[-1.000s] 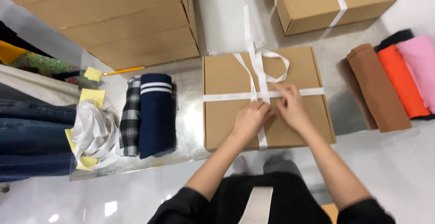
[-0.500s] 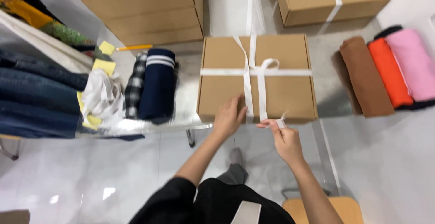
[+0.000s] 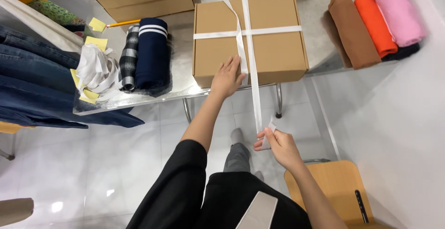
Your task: The person places a folded green garment into a clear plastic bag, seals it, and puts it into a cardboard box along with another wrapped item. They close the box, tie it with a white ribbon, and place a yellow sticky note on top.
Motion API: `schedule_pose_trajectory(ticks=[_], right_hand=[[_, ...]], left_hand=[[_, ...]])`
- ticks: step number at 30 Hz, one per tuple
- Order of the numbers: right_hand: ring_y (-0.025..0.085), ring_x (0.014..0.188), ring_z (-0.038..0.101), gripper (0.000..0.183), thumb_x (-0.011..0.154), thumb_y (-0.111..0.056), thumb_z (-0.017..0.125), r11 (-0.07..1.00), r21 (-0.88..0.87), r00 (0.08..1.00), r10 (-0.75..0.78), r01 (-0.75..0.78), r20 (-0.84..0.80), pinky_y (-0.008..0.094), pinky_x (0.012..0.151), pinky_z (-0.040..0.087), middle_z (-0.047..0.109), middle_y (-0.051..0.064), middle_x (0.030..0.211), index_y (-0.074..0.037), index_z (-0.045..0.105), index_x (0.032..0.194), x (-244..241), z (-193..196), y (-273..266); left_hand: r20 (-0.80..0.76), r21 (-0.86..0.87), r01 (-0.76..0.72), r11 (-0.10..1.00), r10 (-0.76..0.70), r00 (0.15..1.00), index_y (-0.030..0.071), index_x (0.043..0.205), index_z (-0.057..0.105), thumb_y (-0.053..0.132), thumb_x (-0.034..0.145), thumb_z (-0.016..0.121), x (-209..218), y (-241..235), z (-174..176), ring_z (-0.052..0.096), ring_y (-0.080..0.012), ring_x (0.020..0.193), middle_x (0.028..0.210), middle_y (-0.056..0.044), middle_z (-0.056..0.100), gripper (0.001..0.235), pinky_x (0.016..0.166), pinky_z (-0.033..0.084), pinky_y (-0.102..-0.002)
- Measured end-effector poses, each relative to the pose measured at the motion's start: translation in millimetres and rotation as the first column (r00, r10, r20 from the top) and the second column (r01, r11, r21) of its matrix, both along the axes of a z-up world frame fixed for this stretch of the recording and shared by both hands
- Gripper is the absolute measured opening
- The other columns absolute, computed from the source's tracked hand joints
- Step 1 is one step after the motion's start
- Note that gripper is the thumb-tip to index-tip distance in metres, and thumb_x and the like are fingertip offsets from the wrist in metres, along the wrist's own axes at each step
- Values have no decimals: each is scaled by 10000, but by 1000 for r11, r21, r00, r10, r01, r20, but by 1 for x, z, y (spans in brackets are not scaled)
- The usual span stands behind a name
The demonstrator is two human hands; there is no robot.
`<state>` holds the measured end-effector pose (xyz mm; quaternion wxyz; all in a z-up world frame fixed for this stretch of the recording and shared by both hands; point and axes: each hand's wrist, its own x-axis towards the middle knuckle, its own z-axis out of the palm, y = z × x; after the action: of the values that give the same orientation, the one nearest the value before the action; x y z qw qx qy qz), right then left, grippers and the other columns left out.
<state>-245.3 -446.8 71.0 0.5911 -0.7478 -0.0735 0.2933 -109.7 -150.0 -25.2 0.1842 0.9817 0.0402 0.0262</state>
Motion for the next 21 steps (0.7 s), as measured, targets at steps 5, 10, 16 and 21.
schedule_pose_trajectory(ticks=[5, 10, 16, 21], right_hand=[[275, 863, 817, 426, 1109, -242, 528, 998, -50, 999, 36, -36, 10, 406, 777, 655, 848, 247, 922, 46, 834, 1034, -11, 8, -6], [302, 801, 812, 369, 1095, -205, 570, 998, 37, 984, 62, -57, -169, 428, 772, 665, 838, 262, 955, 77, 807, 1088, -22, 9, -18], [300, 919, 842, 380, 1082, -261, 533, 997, 51, 997, -55, 58, -54, 341, 905, 670, 837, 204, 1032, 50, 750, 1072, -12, -3, -13], [270, 881, 837, 427, 1109, -329, 480, 991, 23, 991, -132, 132, -27, 328, 907, 623, 837, 176, 1018, 0, 742, 1032, 13, 6, 1]], left_hand=[[-11, 7, 16, 1000, -16, 1000, 156, 1676, 355, 533, 1099, 524, 7, 4, -11, 289, -277, 1629, 1751, -60, 341, 710, 1330, 258, -549], [7, 27, 15, 1000, -15, 1000, 156, 1665, 390, 518, 1089, 575, 9, 2, -21, 303, -277, 1619, 1748, -47, 344, 705, 1319, 280, -549], [6, 10, 4, 1000, -4, 1000, 129, 1660, 311, 389, 1097, 550, 0, -4, -12, 218, -246, 1624, 1756, -22, 270, 664, 1317, 195, -474], [188, 36, -45, 998, 37, 981, 144, 1590, 467, 452, 1082, 536, 5, -4, -27, 357, -226, 1569, 1680, -3, 443, 597, 1255, 320, -437]])
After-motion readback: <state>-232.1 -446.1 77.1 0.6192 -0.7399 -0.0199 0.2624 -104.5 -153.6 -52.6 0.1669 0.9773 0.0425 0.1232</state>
